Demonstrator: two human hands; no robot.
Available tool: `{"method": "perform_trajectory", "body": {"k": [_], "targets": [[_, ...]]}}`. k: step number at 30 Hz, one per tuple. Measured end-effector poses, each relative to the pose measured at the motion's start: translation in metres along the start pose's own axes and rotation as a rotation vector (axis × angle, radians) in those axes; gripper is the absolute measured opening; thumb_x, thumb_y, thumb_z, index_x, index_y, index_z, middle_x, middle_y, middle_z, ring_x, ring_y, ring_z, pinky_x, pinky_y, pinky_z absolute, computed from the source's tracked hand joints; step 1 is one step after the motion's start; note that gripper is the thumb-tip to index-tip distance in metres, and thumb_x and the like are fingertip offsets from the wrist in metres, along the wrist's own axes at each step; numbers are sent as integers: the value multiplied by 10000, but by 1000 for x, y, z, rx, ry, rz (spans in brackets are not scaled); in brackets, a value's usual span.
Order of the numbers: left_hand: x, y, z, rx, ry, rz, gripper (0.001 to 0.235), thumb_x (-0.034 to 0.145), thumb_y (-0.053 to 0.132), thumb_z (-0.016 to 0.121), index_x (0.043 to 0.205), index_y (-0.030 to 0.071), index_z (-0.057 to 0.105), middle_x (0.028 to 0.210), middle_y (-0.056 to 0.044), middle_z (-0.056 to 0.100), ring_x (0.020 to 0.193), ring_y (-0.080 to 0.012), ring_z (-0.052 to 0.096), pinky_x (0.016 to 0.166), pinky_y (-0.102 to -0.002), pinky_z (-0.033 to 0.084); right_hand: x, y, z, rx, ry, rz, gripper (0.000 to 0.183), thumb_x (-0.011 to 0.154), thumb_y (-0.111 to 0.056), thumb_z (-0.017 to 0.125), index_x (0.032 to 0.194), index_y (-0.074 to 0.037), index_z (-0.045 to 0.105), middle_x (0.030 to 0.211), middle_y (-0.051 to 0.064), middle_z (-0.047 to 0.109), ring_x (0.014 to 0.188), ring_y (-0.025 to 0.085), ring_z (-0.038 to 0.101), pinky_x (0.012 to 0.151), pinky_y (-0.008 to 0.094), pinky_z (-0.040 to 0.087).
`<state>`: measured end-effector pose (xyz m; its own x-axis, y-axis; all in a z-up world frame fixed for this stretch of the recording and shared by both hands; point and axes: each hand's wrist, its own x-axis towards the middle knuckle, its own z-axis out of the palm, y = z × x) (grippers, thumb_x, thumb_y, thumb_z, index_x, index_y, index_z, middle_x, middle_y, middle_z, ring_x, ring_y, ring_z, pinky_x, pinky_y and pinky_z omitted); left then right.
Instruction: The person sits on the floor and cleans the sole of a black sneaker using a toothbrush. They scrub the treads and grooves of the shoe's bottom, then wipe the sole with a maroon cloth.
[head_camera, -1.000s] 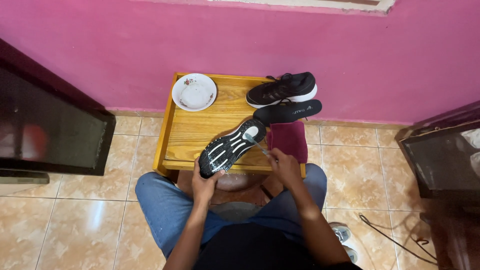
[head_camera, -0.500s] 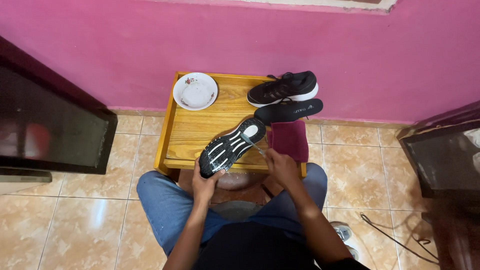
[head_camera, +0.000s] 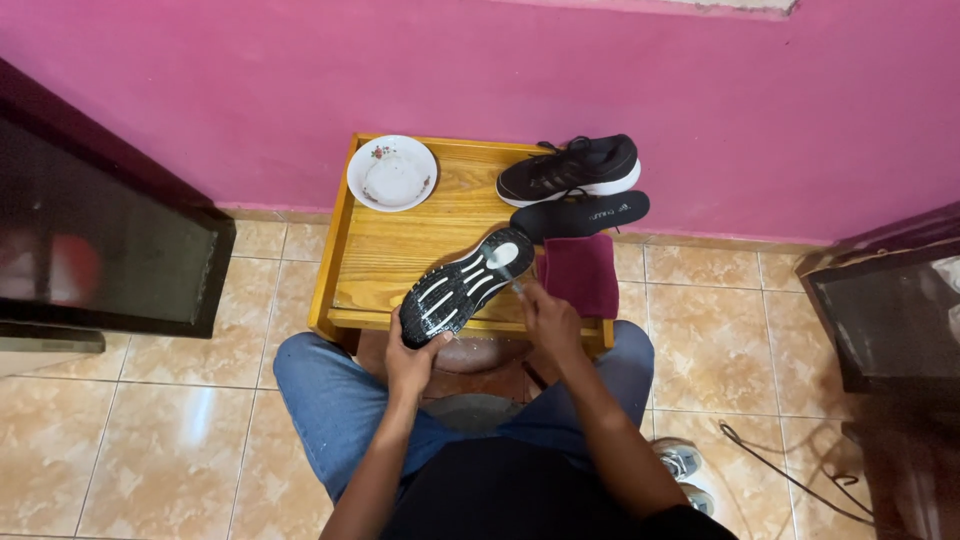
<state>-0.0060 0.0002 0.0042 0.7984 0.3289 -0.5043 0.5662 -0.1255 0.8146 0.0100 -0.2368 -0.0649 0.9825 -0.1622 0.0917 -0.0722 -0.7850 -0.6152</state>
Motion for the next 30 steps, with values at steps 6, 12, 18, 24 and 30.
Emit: {"method": "perform_trajectory", "body": {"k": [6, 12, 18, 24, 30], "targets": [[16, -19, 3, -6, 6, -12, 1057, 570, 319, 967, 1510, 277, 485, 1459, -190, 549, 1393, -358, 463, 1159, -425, 361, -16, 7, -31, -168, -90, 63, 153, 949, -405, 638, 1024, -285, 694, 767, 115, 763, 794, 383, 758, 735, 518, 589], [9, -7, 4, 29, 8, 1, 1057, 551, 334, 972, 1496, 299, 501, 1436, -182, 569, 1371, -345, 495, 1143, -421, 384, 8, 5, -31, -107, 8, 113, 164, 1002, -318, 600, 1030, -189, 698, 691, 241, 709, 740, 481, 726, 730, 587, 548], [6, -8, 0, 45, -5, -11, 1060, 579, 340, 958, 1519, 272, 472, 1469, -193, 537, 1394, -358, 463, 1169, -430, 352, -15, -44, -36, 40, -108, 27, 124, 987, -265, 599, 982, -213, 711, 717, 169, 748, 726, 404, 760, 701, 475, 595], [3, -1, 2, 75, -3, -13, 1051, 593, 360, 947, 1522, 306, 458, 1475, -176, 535, 1396, -341, 463, 1177, -425, 350, -31, -22, -13, -84, -116, -99, 44, 875, -239, 675, 895, -199, 678, 685, 159, 721, 728, 416, 739, 704, 520, 580], [-4, 11, -2, 97, -2, -38, 1052, 574, 395, 949, 1507, 348, 465, 1468, -139, 550, 1387, -316, 480, 1173, -406, 358, -38, -38, -27, 37, 10, 7, 131, 970, -215, 654, 868, -133, 654, 685, 183, 706, 696, 409, 729, 674, 487, 573]]}}
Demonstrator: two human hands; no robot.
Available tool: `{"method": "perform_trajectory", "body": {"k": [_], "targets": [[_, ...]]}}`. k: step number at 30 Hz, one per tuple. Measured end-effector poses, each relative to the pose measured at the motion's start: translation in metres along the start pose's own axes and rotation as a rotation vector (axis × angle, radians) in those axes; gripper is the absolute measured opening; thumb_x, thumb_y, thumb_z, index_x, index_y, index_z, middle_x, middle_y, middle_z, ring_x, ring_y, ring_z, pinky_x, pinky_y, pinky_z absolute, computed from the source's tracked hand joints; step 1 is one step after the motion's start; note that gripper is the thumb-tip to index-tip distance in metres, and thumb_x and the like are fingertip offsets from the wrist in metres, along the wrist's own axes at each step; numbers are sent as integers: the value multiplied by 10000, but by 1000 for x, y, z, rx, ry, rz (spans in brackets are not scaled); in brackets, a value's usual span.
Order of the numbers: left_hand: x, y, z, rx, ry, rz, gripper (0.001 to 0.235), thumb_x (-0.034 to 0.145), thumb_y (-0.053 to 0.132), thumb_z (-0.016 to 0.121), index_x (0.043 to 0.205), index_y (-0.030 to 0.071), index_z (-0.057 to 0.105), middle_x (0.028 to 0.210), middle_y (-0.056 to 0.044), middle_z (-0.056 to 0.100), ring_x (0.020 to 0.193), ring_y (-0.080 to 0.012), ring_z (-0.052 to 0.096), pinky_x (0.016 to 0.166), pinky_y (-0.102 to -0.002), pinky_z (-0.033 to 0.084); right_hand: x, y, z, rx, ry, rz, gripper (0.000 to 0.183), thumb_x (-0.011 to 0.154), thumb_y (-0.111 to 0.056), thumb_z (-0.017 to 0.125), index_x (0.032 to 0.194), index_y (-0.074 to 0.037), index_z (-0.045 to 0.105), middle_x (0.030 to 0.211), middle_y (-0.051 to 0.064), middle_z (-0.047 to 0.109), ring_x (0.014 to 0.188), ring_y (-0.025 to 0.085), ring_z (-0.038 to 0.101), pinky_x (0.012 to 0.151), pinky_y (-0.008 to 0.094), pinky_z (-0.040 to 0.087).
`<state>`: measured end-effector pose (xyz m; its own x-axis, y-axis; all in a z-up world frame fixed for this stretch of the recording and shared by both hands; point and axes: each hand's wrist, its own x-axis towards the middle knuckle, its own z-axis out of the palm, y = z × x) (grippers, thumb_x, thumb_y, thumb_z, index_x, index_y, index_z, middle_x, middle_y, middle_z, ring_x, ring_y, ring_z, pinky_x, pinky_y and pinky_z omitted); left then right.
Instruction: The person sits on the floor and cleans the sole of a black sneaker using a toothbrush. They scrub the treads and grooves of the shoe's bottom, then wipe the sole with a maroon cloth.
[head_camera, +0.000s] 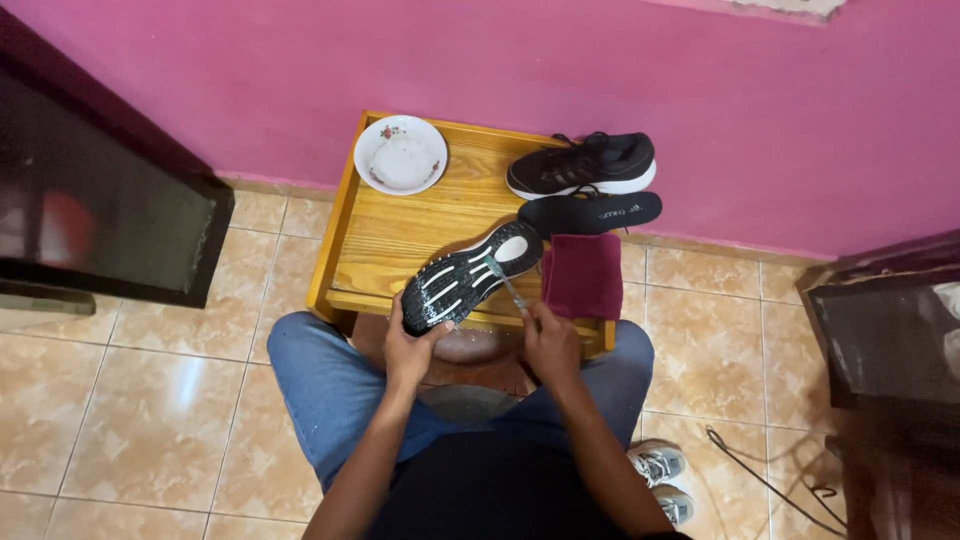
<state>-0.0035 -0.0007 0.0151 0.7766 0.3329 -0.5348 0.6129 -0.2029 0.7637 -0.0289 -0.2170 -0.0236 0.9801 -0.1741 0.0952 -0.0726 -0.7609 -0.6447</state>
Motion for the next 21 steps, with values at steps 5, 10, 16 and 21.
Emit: {"method": "perform_trajectory", "body": {"k": [5, 10, 16, 21], "targets": [[1, -1, 0, 0, -9, 5, 1059, 584, 389, 945, 1521, 333, 455, 1467, -163, 547, 1384, -337, 483, 1171, -415, 359, 1, 32, 16, -43, -55, 75, 179, 986, -393, 643, 924, -233, 697, 740, 149, 738, 781, 398, 741, 742, 505, 573], [-14, 12, -4, -11, 11, 26, 1057, 591, 355, 944, 1526, 297, 454, 1451, -189, 553, 1374, -355, 493, 1162, -432, 370, -2, 12, 13, -28, -6, 30, 124, 976, -275, 656, 894, -184, 667, 701, 160, 721, 759, 425, 732, 747, 524, 568], [-21, 16, -3, -34, 22, 94, 1024, 619, 354, 941, 1519, 266, 462, 1455, -199, 534, 1385, -376, 477, 1169, -467, 342, -3, -9, 14, 37, -20, -48, 105, 959, -266, 693, 923, -168, 699, 722, 176, 739, 740, 412, 737, 691, 517, 573], [-31, 22, -4, -89, -20, 147, 1042, 645, 326, 942, 1541, 207, 424, 1479, -252, 470, 1422, -425, 407, 1189, -527, 282, 4, -16, 12, 95, -56, -33, 98, 941, -236, 696, 951, -142, 719, 746, 235, 725, 784, 466, 723, 709, 559, 567]]}}
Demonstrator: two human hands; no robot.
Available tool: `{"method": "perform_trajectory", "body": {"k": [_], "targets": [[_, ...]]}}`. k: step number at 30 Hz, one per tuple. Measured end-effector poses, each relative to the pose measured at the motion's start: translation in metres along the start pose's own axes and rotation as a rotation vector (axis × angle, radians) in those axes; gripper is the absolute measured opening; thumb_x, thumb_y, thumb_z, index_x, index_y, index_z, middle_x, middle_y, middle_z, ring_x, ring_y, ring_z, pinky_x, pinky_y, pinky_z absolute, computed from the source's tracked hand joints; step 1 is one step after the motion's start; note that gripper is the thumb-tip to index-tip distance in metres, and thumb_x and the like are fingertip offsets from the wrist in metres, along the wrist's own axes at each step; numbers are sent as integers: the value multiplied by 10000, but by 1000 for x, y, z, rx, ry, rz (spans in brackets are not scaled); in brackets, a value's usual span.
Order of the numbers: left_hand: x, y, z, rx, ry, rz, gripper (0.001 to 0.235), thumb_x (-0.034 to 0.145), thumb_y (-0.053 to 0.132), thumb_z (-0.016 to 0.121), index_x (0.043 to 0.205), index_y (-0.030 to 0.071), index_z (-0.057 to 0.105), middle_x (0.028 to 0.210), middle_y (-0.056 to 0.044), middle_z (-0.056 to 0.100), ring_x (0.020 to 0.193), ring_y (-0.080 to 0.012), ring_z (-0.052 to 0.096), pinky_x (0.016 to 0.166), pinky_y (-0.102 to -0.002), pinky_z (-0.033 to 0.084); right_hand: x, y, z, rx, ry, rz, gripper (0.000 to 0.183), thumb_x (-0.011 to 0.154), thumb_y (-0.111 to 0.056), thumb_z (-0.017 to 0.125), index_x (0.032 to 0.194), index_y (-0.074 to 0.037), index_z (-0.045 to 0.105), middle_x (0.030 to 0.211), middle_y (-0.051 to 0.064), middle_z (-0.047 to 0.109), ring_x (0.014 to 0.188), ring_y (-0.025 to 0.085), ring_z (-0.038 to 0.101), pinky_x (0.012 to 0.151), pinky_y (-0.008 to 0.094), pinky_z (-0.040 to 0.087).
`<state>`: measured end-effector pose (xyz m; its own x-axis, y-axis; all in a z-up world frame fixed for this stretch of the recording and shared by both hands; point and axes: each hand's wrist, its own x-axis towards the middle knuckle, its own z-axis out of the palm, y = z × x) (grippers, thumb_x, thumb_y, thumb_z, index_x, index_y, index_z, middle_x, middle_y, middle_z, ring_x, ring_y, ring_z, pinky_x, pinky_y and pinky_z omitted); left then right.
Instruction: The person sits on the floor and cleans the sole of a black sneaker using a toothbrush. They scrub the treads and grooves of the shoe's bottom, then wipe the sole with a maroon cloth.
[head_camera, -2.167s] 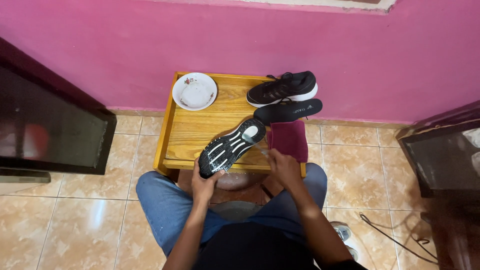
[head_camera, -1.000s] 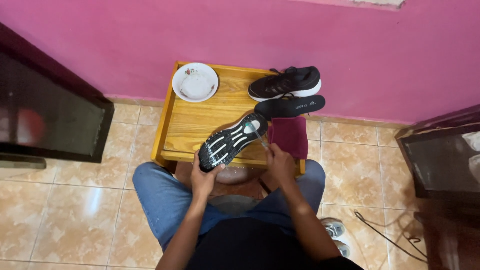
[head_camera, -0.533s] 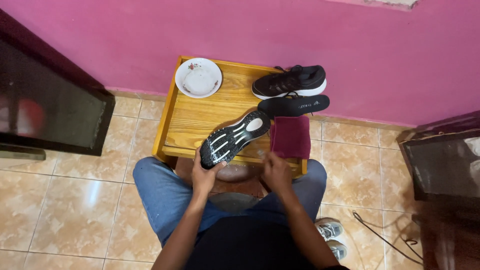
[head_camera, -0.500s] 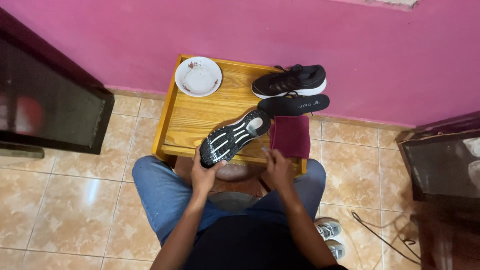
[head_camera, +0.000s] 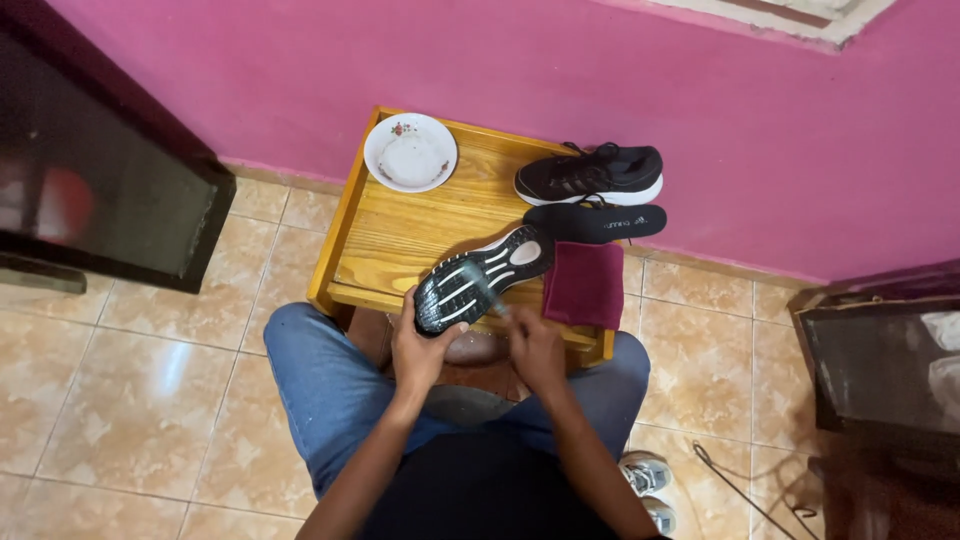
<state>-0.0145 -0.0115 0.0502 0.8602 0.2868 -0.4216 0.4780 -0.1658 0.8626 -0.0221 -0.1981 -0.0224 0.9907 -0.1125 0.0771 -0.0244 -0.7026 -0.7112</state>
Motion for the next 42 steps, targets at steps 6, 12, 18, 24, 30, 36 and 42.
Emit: {"method": "perform_trajectory", "body": {"k": [6, 12, 18, 24, 30, 36, 42], "targets": [[13, -20, 10, -83, 16, -8, 766, 813, 414, 813, 1495, 278, 491, 1468, -243, 484, 1425, -390, 409, 1184, -477, 328, -8, -28, -8, 115, -112, 38, 98, 929, -289, 729, 958, -201, 761, 801, 143, 776, 843, 387, 756, 731, 489, 594], [12, -6, 4, -177, -8, 0, 465, 967, 334, 644, 1425, 275, 586, 1466, -276, 494, 1435, -426, 384, 1170, -496, 345, -3, -4, -7, 109, -2, 15, 99, 961, -235, 712, 965, -156, 770, 756, 153, 758, 775, 365, 754, 699, 471, 590], [26, -28, 14, -294, 87, 48, 488, 878, 236, 773, 1345, 157, 653, 1281, -274, 648, 1241, -373, 606, 1008, -421, 519, 7, -1, -23, 136, 19, 134, 202, 1014, -300, 648, 1010, -137, 767, 860, 161, 784, 840, 387, 748, 771, 504, 571], [25, -33, 13, -331, 85, 64, 486, 879, 194, 766, 1344, 114, 652, 1239, -318, 652, 1192, -388, 633, 967, -419, 543, 3, -7, -27, 80, 15, 154, 165, 983, -251, 686, 1009, -111, 768, 889, 192, 780, 871, 413, 743, 774, 540, 558], [35, -51, 16, -323, 133, 54, 458, 850, 224, 811, 1292, 175, 704, 1165, -233, 700, 1088, -309, 690, 894, -386, 575, -3, -21, -27, 29, -15, 42, 170, 958, -278, 692, 879, -129, 717, 750, 194, 736, 784, 447, 717, 728, 548, 548], [30, -45, 19, -326, 143, 50, 453, 843, 222, 824, 1278, 167, 712, 1138, -217, 694, 1044, -284, 693, 885, -384, 571, -7, -27, -26, -13, 3, -26, 105, 956, -227, 700, 878, -156, 705, 718, 153, 737, 741, 386, 741, 684, 472, 571], [33, -49, 20, -325, 131, 54, 446, 835, 233, 831, 1264, 182, 719, 1077, -197, 710, 1017, -274, 705, 861, -373, 583, -9, -26, -28, -70, 6, 25, 125, 948, -291, 691, 854, -210, 683, 722, 129, 739, 766, 367, 746, 703, 476, 566]]}}
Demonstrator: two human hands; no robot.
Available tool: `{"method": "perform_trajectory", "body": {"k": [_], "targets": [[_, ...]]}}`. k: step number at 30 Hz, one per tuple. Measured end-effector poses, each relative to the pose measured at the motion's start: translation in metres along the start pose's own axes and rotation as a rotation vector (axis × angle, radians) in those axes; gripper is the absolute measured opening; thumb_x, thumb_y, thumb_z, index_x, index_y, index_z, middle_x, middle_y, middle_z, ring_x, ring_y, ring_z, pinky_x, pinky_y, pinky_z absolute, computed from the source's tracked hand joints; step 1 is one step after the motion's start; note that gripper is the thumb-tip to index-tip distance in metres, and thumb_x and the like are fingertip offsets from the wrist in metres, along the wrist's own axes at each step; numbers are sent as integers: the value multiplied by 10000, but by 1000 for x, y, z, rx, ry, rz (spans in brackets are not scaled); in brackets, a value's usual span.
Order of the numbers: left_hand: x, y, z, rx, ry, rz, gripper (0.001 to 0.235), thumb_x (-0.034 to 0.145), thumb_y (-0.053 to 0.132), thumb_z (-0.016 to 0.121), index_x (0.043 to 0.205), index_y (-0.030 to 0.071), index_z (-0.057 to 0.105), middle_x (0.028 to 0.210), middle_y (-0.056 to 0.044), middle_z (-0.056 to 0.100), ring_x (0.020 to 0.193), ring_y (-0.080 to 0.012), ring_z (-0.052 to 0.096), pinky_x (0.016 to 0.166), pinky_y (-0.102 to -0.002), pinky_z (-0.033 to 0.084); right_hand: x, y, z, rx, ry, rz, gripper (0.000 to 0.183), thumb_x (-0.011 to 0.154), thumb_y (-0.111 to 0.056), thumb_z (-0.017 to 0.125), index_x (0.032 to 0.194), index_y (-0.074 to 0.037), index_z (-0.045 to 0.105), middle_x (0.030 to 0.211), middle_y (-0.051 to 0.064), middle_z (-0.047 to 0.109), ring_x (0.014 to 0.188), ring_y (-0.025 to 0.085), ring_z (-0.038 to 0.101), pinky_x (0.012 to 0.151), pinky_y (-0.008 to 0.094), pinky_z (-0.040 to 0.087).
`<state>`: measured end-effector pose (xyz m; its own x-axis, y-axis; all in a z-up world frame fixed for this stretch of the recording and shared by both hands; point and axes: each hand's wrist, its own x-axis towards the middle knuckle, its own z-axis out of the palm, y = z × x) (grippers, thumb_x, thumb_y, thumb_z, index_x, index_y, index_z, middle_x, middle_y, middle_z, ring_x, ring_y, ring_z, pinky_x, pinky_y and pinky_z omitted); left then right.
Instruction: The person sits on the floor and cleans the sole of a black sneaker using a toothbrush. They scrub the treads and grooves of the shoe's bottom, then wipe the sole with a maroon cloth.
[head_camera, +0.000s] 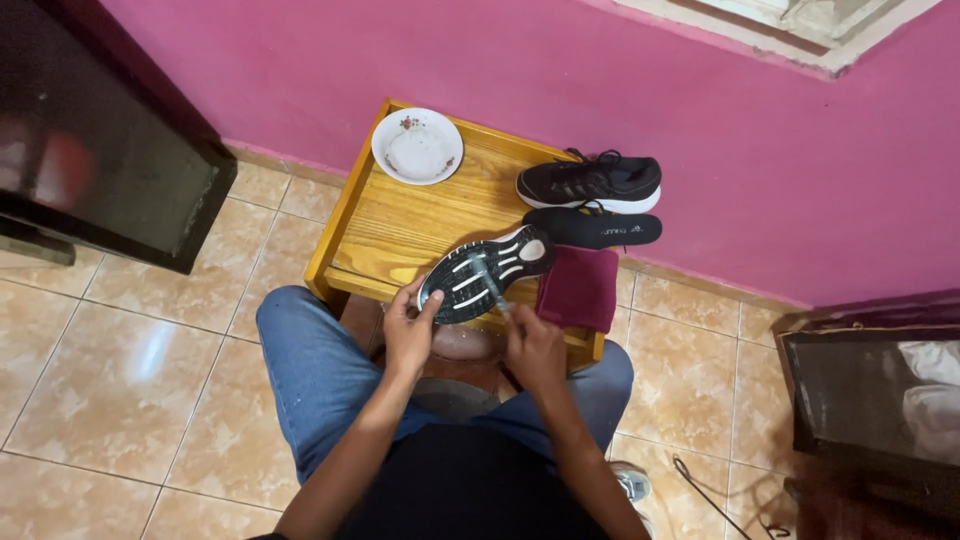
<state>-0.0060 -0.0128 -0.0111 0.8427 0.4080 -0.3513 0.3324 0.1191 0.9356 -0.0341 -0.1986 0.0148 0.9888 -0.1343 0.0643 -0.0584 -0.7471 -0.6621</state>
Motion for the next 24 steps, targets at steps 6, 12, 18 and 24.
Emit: {"method": "perform_trajectory", "body": {"k": [6, 12, 18, 24], "targets": [[-9, 10, 3, -35, -17, 0, 454, 834, 195, 832, 1269, 149, 713, 1003, -172, 703, 953, -242, 698, 842, -356, 587, 2, -7, -13, 14, 14, 22, 97, 979, -226, 632, 901, -185, 674, 728, 195, 733, 759, 444, 730, 729, 523, 556], [-13, 25, 1, -44, -38, 23, 463, 832, 185, 827, 1273, 115, 704, 1016, -197, 709, 953, -260, 688, 846, -377, 583, 1, 10, 0, 158, 81, -86, 102, 981, -193, 664, 931, -136, 733, 709, 159, 750, 656, 401, 723, 619, 498, 559], [-8, 8, 1, -35, -30, 33, 464, 822, 188, 846, 1261, 119, 714, 929, -132, 694, 877, -197, 676, 799, -335, 593, -4, -11, -25, 63, 76, -111, 146, 941, -189, 692, 800, -160, 668, 631, 132, 706, 633, 377, 719, 598, 439, 556], [-13, 20, -1, 3, -30, 15, 463, 828, 217, 834, 1267, 136, 710, 980, -142, 719, 910, -223, 693, 816, -359, 593, -1, 0, -12, 35, 4, -116, 112, 910, -258, 746, 865, -160, 716, 698, 154, 743, 723, 407, 734, 679, 519, 571]]}}
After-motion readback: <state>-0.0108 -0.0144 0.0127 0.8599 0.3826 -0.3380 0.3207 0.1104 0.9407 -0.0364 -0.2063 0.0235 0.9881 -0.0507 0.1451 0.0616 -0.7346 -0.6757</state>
